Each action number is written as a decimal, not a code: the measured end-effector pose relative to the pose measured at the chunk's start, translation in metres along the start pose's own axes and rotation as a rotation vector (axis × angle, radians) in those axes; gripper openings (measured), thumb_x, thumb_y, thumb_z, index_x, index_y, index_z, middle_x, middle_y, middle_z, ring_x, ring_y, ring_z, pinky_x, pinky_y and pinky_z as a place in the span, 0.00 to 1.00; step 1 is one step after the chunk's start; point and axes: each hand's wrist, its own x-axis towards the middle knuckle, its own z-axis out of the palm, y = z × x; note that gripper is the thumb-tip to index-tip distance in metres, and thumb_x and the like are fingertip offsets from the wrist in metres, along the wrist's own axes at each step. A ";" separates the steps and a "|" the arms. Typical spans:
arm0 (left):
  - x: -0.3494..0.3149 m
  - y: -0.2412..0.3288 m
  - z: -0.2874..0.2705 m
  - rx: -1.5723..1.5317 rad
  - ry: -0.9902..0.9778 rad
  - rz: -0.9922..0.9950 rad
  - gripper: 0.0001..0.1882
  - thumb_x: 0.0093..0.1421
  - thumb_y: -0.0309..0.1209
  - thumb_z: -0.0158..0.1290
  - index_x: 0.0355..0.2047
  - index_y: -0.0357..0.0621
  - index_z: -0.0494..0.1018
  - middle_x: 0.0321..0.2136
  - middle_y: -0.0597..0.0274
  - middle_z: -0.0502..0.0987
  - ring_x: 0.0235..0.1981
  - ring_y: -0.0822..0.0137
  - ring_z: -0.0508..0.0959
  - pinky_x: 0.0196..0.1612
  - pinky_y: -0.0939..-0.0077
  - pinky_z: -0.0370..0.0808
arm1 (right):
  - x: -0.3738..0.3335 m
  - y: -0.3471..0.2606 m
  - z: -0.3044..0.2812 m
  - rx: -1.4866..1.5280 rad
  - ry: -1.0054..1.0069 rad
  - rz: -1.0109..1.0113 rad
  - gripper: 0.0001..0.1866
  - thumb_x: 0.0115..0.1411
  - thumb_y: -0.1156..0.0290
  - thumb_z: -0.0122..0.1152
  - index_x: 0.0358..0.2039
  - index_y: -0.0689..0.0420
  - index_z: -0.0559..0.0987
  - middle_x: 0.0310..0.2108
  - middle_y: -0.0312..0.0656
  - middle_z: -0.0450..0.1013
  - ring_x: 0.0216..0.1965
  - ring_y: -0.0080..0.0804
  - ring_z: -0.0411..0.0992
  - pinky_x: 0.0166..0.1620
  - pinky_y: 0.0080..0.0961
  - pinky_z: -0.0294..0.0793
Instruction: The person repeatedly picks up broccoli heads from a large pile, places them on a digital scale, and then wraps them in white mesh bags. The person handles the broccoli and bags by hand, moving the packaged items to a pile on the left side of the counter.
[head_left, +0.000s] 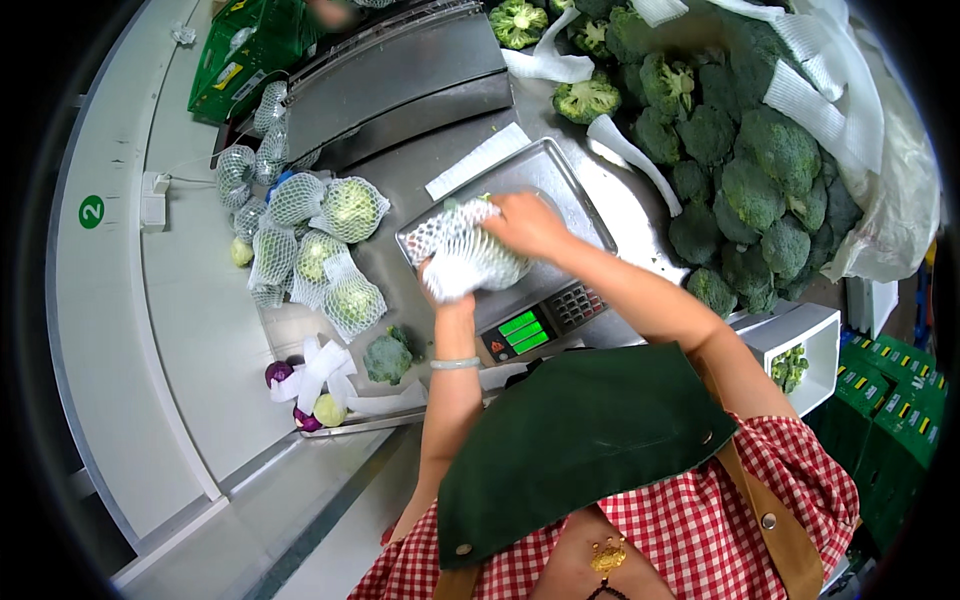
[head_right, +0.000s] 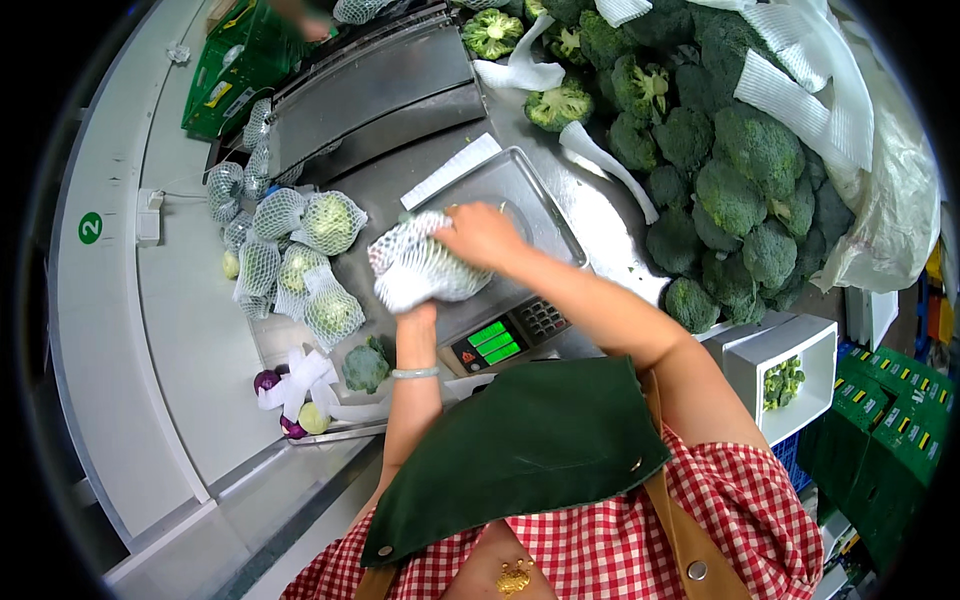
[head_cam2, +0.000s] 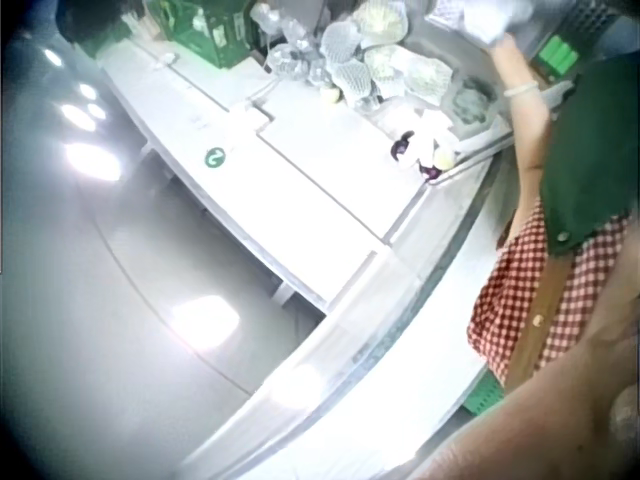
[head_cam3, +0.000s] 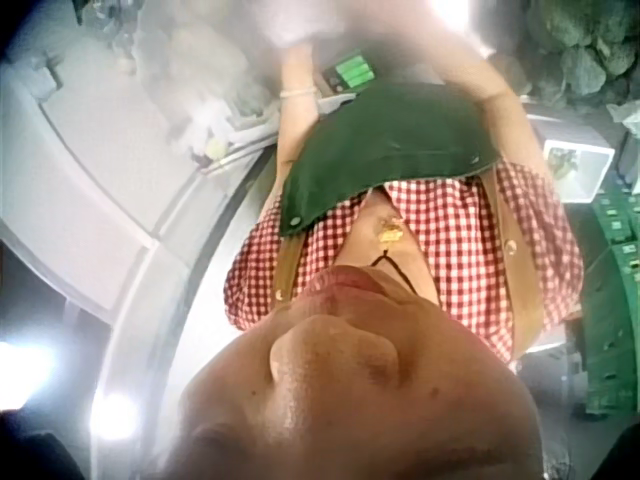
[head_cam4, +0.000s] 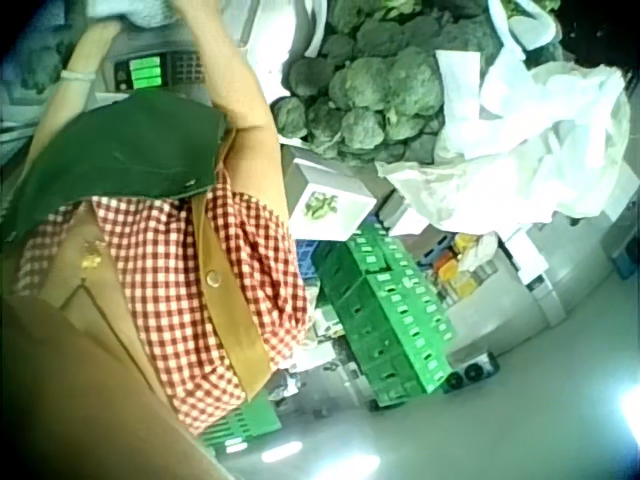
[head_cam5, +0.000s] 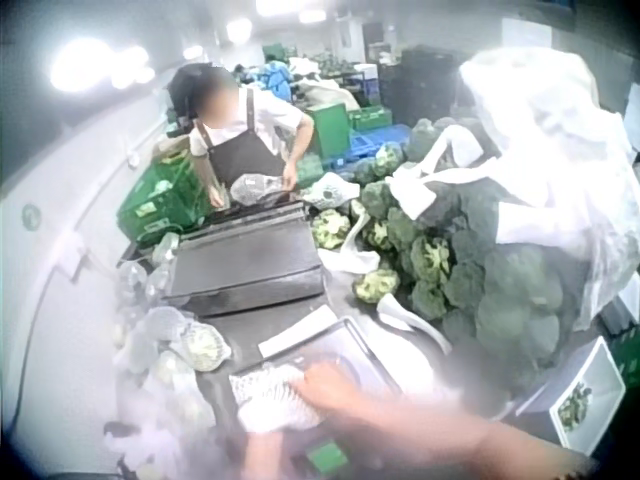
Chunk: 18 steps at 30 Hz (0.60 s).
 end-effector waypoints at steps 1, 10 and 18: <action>-0.009 0.010 0.018 -0.106 -0.193 -0.130 0.24 0.68 0.45 0.40 0.52 0.37 0.69 0.46 0.52 0.77 0.47 0.56 0.79 0.51 0.57 0.77 | -0.014 -0.005 -0.003 0.031 0.067 -0.089 0.20 0.54 0.58 0.58 0.37 0.64 0.79 0.37 0.54 0.76 0.38 0.55 0.75 0.42 0.45 0.75; -0.093 0.035 0.076 -0.348 -0.353 -0.405 0.38 0.66 0.60 0.34 0.59 0.39 0.66 0.54 0.47 0.72 0.52 0.52 0.75 0.56 0.57 0.73 | -0.037 -0.044 -0.060 0.504 -0.140 0.158 0.13 0.54 0.64 0.65 0.24 0.64 0.80 0.15 0.43 0.75 0.20 0.34 0.77 0.27 0.29 0.75; -0.087 0.063 0.095 -0.323 -0.297 -0.386 0.31 0.60 0.54 0.40 0.49 0.41 0.75 0.48 0.52 0.78 0.45 0.55 0.79 0.51 0.59 0.75 | -0.068 0.021 -0.034 0.870 -0.124 0.317 0.20 0.63 0.57 0.60 0.47 0.59 0.75 0.41 0.36 0.76 0.45 0.23 0.73 0.50 0.24 0.71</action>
